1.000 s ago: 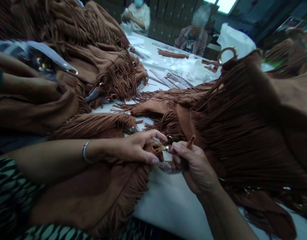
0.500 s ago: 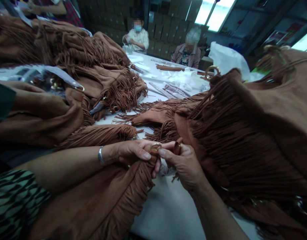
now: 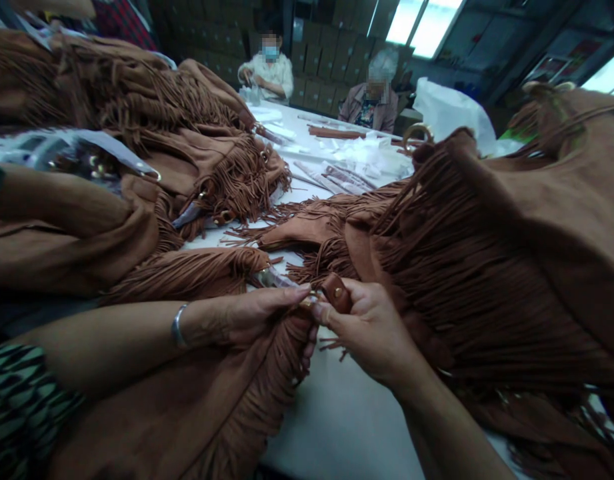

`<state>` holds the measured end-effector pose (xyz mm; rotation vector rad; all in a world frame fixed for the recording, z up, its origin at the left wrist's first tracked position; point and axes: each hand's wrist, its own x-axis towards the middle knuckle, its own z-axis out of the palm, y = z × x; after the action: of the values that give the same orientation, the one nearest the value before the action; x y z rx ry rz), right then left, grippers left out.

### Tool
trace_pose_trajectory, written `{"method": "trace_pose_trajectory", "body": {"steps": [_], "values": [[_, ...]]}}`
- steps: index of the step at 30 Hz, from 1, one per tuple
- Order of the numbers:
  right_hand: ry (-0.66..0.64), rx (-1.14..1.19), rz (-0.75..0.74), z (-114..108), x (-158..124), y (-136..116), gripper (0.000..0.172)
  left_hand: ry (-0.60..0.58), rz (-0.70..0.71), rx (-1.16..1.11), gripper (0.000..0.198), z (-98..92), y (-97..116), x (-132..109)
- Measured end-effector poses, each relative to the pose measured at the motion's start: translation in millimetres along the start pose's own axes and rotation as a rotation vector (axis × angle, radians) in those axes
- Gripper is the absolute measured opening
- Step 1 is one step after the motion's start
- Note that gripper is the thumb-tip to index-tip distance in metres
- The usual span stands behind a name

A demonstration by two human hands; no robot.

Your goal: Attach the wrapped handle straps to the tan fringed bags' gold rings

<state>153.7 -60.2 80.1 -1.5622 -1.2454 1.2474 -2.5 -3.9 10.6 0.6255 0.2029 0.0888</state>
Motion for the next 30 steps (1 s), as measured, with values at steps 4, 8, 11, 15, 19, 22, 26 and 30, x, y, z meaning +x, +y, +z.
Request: {"method": "trace_pose_trajectory", "body": {"steps": [4, 8, 11, 15, 19, 22, 26, 30], "values": [[-0.02, 0.178, 0.052, 9, 0, -2, 0.033, 0.015, 0.02, -0.017, 0.042, -6.3, 0, 1], [-0.038, 0.289, 0.102, 15, -2, -4, 0.032, -0.076, 0.01, -0.048, 0.04, -13.2, -2, 2], [-0.039, 0.33, 0.134, 14, -4, 1, 0.029, -0.158, 0.009, -0.079, 0.04, -13.9, -2, 2], [-0.046, 0.367, 0.211, 4, -7, 11, 0.025, -0.203, -0.029, -0.098, 0.043, -10.9, -2, 1], [-0.093, 0.372, 0.269, -4, -7, 16, 0.026, -0.173, -0.081, -0.037, 0.051, -9.9, -5, 3], [-0.091, 0.359, 0.27, -5, -6, 17, 0.029, -0.119, -0.09, 0.105, 0.057, -8.0, -2, 5], [0.025, 0.309, 0.192, -3, -5, 20, 0.032, 0.255, 0.171, 0.628, 0.05, 5.1, 14, -3], [0.127, 0.263, 0.155, 1, -3, 13, 0.036, 0.564, 0.426, 1.154, 0.062, 29.0, 21, -18]]}}
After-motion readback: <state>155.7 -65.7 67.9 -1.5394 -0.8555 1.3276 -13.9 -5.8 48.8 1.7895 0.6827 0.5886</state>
